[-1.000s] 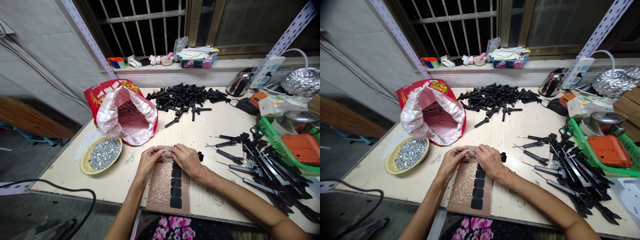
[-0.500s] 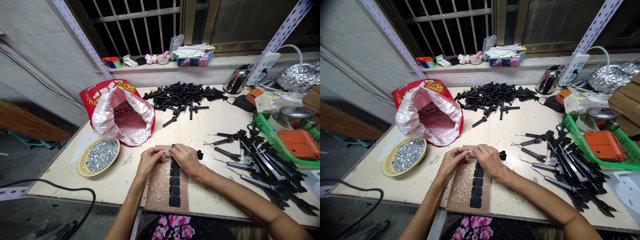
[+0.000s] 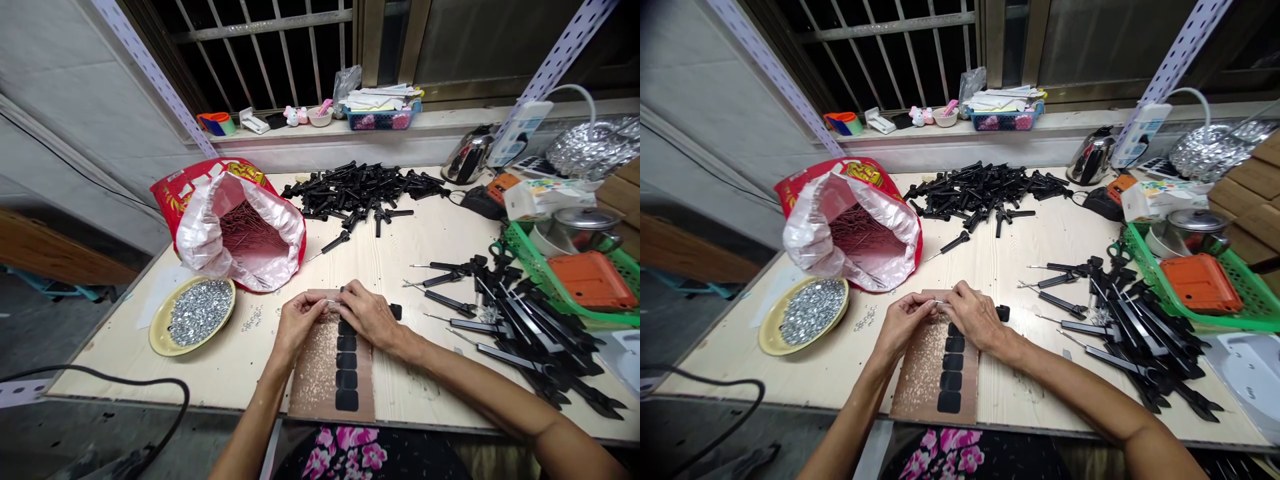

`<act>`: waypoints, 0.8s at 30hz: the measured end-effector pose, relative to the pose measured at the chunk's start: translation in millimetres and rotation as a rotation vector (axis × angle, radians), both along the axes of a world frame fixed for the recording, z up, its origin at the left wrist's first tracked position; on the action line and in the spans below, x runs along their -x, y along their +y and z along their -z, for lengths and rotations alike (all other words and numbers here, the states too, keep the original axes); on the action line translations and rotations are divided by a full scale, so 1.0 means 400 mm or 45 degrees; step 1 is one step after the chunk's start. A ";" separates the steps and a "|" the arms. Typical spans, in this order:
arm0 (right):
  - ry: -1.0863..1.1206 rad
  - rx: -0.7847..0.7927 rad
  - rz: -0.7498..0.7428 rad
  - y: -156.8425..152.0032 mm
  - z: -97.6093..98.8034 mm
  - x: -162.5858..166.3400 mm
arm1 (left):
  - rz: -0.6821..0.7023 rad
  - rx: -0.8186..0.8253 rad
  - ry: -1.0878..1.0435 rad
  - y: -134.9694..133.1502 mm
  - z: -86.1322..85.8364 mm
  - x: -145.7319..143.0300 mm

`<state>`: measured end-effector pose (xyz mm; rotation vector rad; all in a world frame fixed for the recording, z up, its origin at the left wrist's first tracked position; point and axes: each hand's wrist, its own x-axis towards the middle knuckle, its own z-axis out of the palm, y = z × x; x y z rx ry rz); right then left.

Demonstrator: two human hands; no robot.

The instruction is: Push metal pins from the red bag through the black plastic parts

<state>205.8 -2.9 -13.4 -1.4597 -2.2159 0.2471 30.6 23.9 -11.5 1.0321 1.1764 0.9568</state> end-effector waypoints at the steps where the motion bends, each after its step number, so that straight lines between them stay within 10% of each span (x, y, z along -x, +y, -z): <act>1: 0.004 0.008 -0.004 -0.001 -0.001 -0.001 | -0.002 -0.004 0.003 0.000 0.000 -0.001; 24: -0.020 0.104 0.065 -0.011 0.018 -0.008 | 0.048 -0.039 0.126 0.002 0.011 0.001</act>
